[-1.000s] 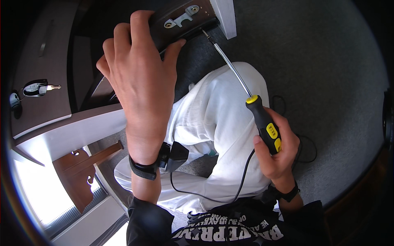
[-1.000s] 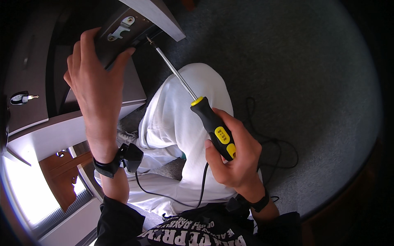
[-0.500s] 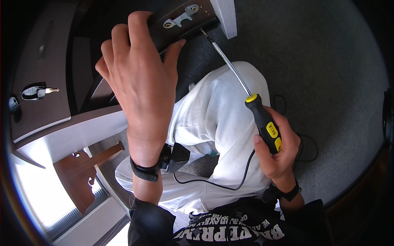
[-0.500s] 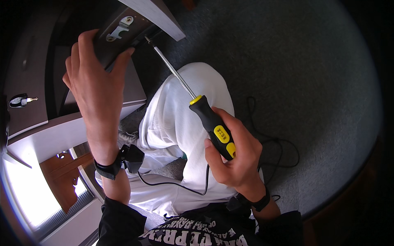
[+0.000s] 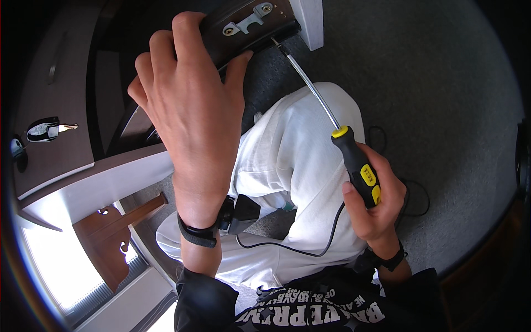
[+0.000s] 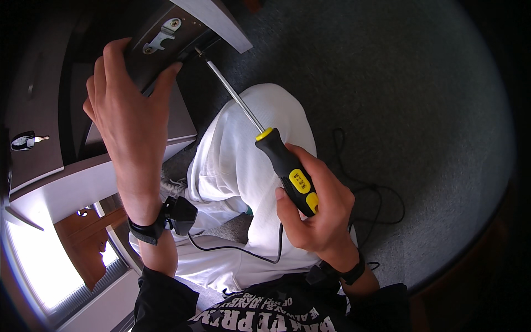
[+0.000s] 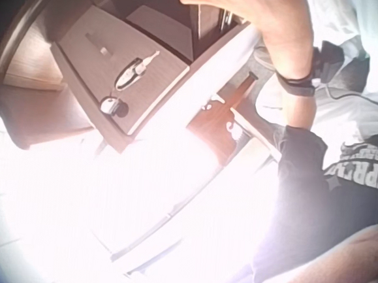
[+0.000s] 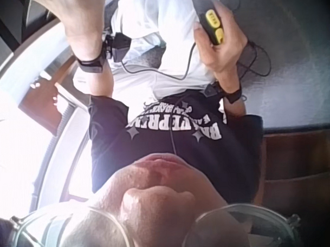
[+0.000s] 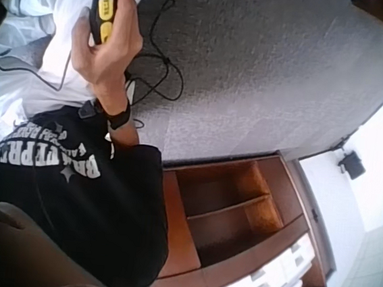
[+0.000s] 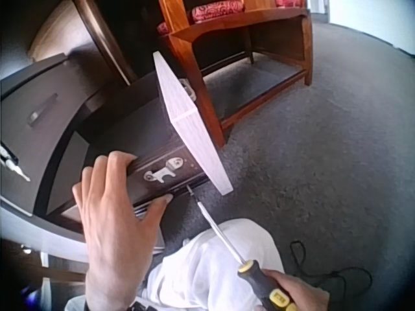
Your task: The person sits on the floor and uses a screwdriver to tighten screws on the side of a white drawer. They repeatedly open and close the drawer to check alignment and continue adjusting the screws.
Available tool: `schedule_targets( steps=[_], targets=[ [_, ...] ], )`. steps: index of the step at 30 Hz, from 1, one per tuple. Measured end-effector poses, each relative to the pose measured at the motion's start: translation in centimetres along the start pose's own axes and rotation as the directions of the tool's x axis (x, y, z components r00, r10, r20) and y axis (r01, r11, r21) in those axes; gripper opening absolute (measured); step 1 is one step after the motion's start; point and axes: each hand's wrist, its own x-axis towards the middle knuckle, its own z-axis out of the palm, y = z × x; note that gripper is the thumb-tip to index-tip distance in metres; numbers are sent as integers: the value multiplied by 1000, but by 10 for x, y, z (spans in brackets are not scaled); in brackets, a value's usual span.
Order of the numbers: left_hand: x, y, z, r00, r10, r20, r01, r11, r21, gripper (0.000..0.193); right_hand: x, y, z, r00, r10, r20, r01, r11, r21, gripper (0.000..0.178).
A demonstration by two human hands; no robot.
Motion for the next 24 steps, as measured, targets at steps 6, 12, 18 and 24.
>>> schedule_targets(
  steps=[6, 12, 18, 24],
  targets=[
    [-3, 0, 1, 1000, 16, -1, -16, 1000, -1, 57, -3, 2, 2, 1000, 8, 1, -8, 1000, 6, 54],
    [-1, 2, 1, 1000, 18, 6, -18, 1000, 0, 56, -2, 1, 0, 999, 37, 7, -37, 999, 24, 53],
    [1, 5, 1, 1000, 4, 3, -4, 1000, -12, 56, -1, 0, 0, 1000, 30, -4, -29, 999, 34, 54],
    [1, 6, 0, 1000, 6, 3, -6, 1000, -8, 57, -2, -2, 2, 998, 59, -3, -59, 998, 36, 54]
  ],
)
